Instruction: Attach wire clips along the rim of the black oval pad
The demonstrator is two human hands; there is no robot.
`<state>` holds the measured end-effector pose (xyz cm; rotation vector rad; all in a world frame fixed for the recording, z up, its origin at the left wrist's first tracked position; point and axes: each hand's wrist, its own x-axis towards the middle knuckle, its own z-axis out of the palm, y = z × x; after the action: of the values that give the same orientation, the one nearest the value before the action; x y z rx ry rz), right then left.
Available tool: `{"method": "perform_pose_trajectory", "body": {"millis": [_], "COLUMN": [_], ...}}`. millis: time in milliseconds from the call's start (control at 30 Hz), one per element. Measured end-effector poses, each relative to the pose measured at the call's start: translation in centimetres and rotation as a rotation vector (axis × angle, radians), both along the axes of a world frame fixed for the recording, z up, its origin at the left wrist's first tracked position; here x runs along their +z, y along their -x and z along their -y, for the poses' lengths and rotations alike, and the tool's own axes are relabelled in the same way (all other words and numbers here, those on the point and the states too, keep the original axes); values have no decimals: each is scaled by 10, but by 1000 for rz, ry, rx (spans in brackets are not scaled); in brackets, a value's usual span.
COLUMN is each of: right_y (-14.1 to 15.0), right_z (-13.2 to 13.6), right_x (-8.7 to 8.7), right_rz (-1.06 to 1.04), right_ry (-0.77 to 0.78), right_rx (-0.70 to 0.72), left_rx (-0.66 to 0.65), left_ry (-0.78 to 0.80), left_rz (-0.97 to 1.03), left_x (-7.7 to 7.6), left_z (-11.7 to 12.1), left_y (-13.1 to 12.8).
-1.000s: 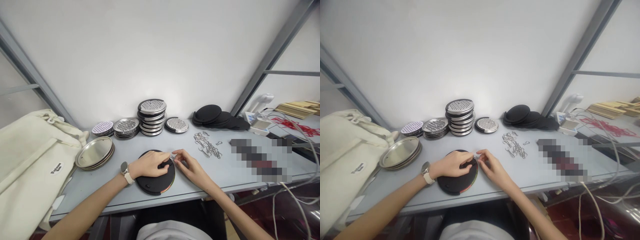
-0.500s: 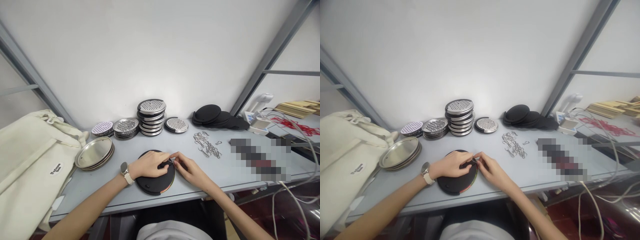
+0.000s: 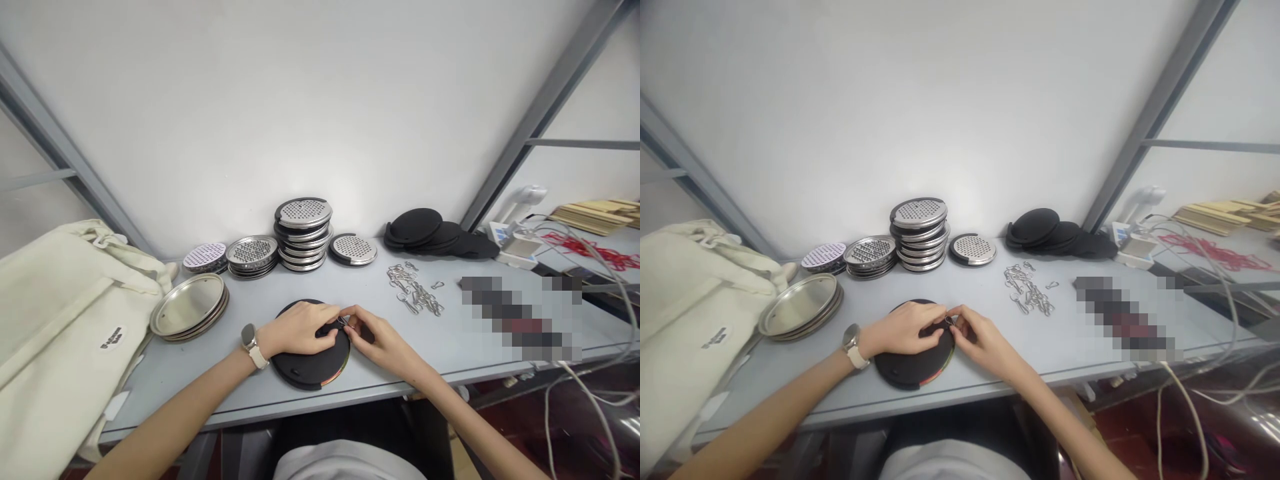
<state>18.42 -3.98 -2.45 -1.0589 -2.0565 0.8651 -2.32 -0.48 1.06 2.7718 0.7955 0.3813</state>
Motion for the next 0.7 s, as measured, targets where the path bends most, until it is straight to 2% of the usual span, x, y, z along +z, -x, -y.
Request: {"method": "perform_pose_trajectory", "body": {"millis": [300,500,700], "right_y": [1,1,1], "right_z": [0,2,2], "right_x": [1,2,2], "right_rz": [16,66,86], "right_ry": [13,-78,-87], "right_rx": [-2,-38,-38], "left_rx": [5,6,10], "left_ry": [-14,1,2], "left_rz": [3,4,11], "left_x": [-2,-2,-2], "left_z": [0,0,0], "left_y": [-1,-1,-1]}}
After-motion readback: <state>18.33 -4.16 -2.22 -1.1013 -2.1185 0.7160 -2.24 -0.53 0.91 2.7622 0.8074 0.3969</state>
